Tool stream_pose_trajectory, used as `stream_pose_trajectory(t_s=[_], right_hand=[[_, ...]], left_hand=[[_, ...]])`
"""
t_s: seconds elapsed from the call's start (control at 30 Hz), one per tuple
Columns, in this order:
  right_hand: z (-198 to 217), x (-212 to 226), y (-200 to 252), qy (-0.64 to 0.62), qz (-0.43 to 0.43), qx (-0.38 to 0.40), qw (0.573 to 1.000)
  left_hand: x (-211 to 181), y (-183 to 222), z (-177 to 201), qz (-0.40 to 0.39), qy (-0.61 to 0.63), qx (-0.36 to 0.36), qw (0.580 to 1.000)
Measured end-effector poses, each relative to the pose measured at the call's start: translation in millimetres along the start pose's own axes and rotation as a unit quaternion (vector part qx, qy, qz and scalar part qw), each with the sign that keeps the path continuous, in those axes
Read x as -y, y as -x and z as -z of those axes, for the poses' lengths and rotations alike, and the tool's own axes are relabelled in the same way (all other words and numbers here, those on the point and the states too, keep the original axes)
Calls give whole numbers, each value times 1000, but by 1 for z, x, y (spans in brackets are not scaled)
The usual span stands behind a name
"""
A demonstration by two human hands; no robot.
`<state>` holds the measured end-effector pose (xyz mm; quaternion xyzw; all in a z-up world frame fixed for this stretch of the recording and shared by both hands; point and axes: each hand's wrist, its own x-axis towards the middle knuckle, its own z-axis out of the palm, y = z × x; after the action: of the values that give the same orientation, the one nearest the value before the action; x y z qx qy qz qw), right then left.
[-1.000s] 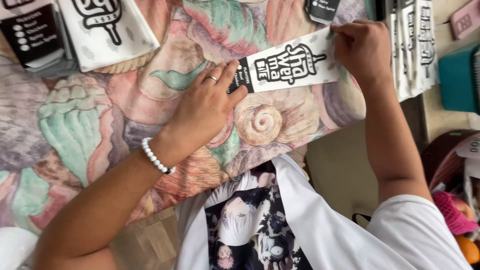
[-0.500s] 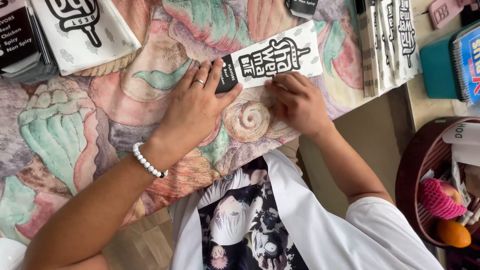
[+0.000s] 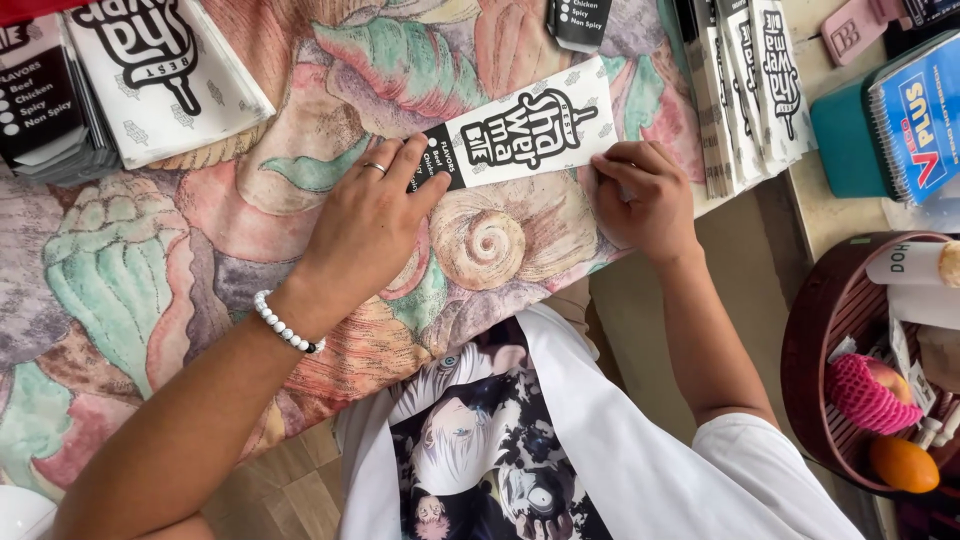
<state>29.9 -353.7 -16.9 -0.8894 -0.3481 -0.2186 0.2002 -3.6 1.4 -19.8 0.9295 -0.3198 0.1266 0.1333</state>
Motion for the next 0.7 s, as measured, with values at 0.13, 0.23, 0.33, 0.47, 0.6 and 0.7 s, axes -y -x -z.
stream_pose_trajectory(t_s=[0.13,0.23,0.33,0.47,0.6,0.7], right_hand=[[1,-7,-2,1,11,11,1000],[4,-1,-16,2,37,31,999],[0,-17,-10,-4,53,47,997],[3,-15,-12,6,52,52,997],[5,-5,-17,26,51,39,998],[5,-4,-14,35,49,39,997]], left_hand=[[5,-1,-13,-19,-13,-50,998],[3,-13,-22,-20,6,-68,997],[-9,-37,-6,-32,29,-41,998],[-9,-42,-37,-46,42,-69,996],[-8,-37,-26,-52,95,-47,993],[-8,-34,-20,-39,123,-11,992]])
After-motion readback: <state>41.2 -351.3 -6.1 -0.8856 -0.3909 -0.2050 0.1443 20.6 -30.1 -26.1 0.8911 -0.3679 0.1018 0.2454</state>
